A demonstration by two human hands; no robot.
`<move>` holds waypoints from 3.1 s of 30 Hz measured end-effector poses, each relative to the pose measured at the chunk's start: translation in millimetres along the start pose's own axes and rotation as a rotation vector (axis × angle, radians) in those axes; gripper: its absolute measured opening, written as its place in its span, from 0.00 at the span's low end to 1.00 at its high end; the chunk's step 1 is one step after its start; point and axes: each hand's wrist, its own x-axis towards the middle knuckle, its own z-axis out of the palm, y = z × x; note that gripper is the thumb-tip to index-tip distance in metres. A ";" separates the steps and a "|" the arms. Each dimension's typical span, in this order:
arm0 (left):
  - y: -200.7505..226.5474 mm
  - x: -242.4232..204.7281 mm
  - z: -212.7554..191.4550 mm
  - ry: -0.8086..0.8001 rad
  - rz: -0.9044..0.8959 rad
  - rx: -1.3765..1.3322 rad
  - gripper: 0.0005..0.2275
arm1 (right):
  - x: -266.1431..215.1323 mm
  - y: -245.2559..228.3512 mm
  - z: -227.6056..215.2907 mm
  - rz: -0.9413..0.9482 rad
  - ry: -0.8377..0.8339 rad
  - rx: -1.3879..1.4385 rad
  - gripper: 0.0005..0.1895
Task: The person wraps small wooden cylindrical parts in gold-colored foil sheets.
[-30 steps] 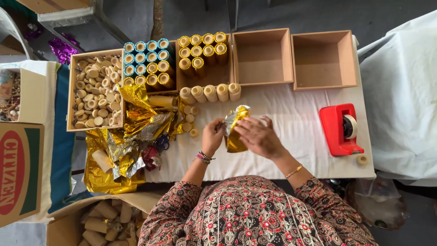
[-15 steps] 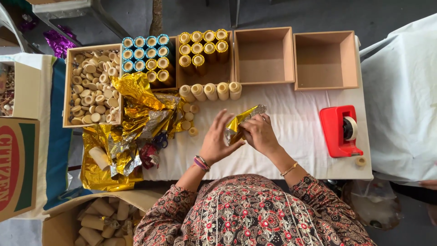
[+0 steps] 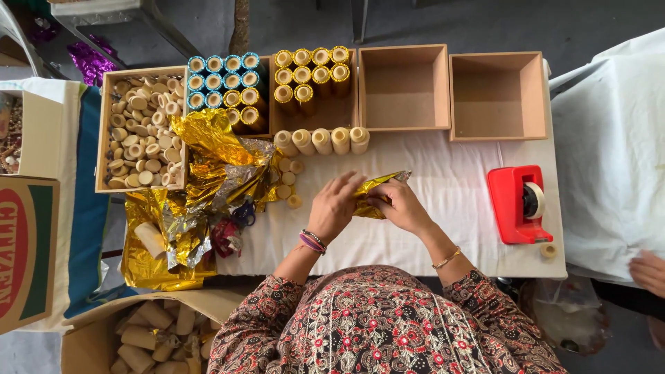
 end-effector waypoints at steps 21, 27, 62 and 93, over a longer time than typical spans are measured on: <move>-24.2 9.9 24.9 0.036 0.267 -0.018 0.19 | -8.7 -17.0 -19.8 0.078 -0.020 0.006 0.10; -18.8 8.2 23.8 0.091 0.339 0.073 0.16 | -9.9 -16.5 -16.3 -0.185 0.114 -0.139 0.09; -132.1 -38.6 135.9 -0.107 -0.350 0.166 0.29 | -24.4 76.4 59.3 -0.211 -0.107 -0.412 0.21; -144.2 -22.7 125.1 -0.609 -0.247 0.356 0.53 | 41.4 130.5 78.2 -0.058 0.017 -0.733 0.32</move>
